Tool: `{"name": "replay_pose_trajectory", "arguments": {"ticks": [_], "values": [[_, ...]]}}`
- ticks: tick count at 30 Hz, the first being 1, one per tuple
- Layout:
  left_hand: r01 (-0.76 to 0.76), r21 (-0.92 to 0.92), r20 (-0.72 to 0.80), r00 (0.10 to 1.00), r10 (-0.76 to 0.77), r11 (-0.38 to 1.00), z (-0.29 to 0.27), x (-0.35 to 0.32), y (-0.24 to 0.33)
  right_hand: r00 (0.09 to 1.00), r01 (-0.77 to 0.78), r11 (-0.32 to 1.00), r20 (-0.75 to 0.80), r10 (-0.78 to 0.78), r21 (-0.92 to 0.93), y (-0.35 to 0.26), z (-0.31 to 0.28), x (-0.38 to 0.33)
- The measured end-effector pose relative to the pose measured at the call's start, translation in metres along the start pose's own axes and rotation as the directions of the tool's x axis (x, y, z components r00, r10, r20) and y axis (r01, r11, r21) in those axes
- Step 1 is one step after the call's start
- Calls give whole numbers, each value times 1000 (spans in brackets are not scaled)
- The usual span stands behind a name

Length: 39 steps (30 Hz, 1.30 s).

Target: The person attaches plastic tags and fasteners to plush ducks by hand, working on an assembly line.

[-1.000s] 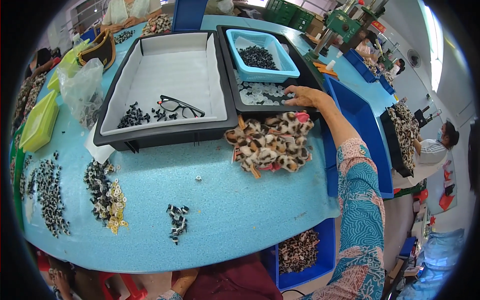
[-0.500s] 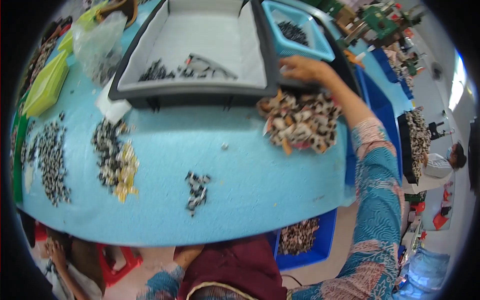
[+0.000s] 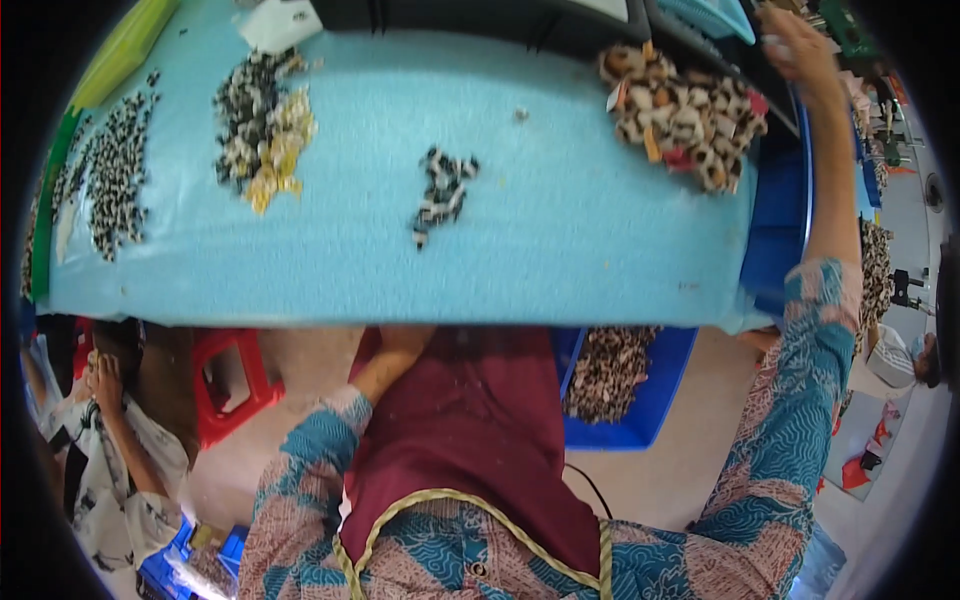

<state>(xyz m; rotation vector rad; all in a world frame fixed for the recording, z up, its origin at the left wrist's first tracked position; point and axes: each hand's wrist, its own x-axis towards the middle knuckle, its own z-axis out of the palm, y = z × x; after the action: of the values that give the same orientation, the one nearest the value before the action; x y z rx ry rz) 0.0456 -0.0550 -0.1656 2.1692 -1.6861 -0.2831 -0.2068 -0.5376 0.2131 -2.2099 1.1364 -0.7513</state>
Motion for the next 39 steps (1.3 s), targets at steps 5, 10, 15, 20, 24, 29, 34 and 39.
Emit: {"name": "replay_pose_trajectory", "arguments": {"ticks": [5,10,15,20,24,29,34,39], "values": [[-64,-242,-401,915,-40,968,2,22,4,996,29,981,74,-44,189,-147,37,-182],[13,-123,-301,952,-50,992,-35,23,17,774,9,874,550,-313,485,-162,149,-303],[115,-171,-104,985,-134,979,-48,26,41,933,-120,962,358,25,244,-116,287,-396],[-17,-293,-299,951,-75,956,-54,19,44,900,65,976,410,-147,207,-105,334,-437],[6,-312,-285,953,-99,950,-57,20,43,984,-16,978,179,-22,207,-128,333,-444],[-71,-234,-340,940,-13,970,-54,20,36,971,66,996,226,-79,63,-127,339,-444],[-4,-272,-229,972,-61,962,-59,21,40,950,-1,960,300,-86,280,-140,260,-383],[-72,-271,-321,947,-20,960,-53,24,36,909,17,999,-417,5,49,-103,162,-274]]}}
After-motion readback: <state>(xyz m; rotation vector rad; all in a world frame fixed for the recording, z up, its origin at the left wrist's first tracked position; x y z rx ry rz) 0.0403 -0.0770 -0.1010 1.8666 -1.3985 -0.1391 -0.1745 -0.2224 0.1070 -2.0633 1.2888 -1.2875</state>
